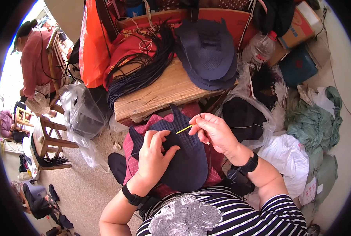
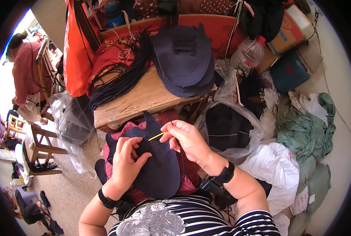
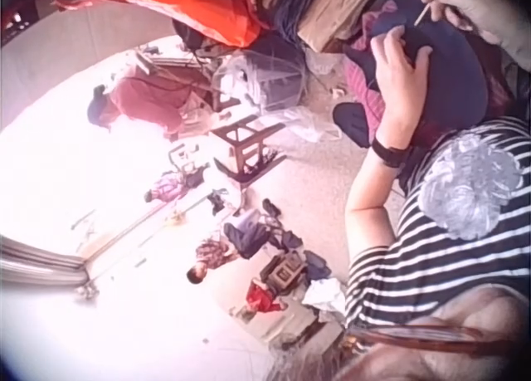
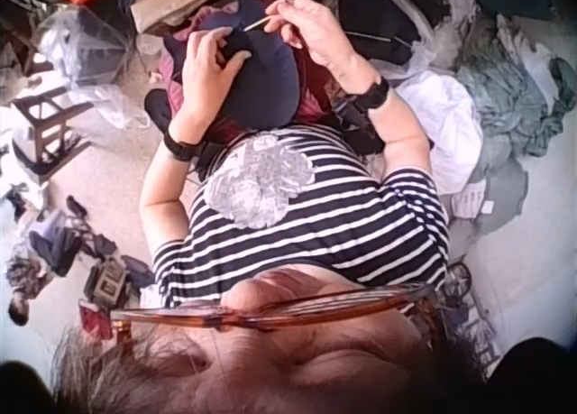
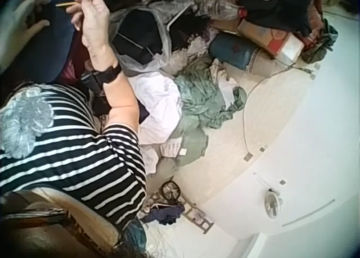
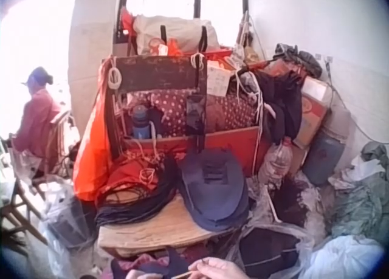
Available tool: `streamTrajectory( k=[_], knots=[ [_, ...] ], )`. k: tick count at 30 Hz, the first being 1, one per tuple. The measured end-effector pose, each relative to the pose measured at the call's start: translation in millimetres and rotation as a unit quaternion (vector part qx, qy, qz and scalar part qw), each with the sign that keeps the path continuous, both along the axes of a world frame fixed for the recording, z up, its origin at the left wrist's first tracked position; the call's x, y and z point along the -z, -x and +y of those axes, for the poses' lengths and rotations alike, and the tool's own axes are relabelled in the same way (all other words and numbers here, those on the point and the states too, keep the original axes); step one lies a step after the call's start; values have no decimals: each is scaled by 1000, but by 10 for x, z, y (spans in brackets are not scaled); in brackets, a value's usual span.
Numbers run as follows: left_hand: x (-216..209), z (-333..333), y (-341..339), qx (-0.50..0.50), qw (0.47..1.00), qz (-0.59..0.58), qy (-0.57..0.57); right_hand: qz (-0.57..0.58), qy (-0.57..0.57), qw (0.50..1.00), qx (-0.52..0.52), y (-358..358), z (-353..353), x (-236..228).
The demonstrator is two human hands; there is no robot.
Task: The recorder is manually lacing and stitching components for shoe uppers.
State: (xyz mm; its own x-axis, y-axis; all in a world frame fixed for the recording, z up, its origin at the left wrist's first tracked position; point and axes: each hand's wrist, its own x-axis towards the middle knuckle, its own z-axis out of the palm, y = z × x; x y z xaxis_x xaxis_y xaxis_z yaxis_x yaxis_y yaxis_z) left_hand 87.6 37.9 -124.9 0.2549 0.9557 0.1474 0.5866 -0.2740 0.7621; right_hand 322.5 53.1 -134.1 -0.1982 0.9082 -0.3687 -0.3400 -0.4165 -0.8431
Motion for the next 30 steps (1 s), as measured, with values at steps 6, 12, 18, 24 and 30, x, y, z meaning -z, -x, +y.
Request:
streamTrajectory(
  k=[6,12,18,24,30],
  knots=[
    [-30,33,3,10,998,44,-54,-115,-85,985,-99,226,4,-7],
    [-14,68,-22,28,999,38,-27,-274,-111,944,-145,368,191,-171],
    [-65,221,130,76,996,40,28,-456,-302,834,-66,598,106,195],
    [-222,227,201,138,984,113,-19,-466,-334,819,-32,561,67,153],
    [-173,223,123,129,977,167,-38,-448,-327,826,-103,530,48,-17]
  ],
)
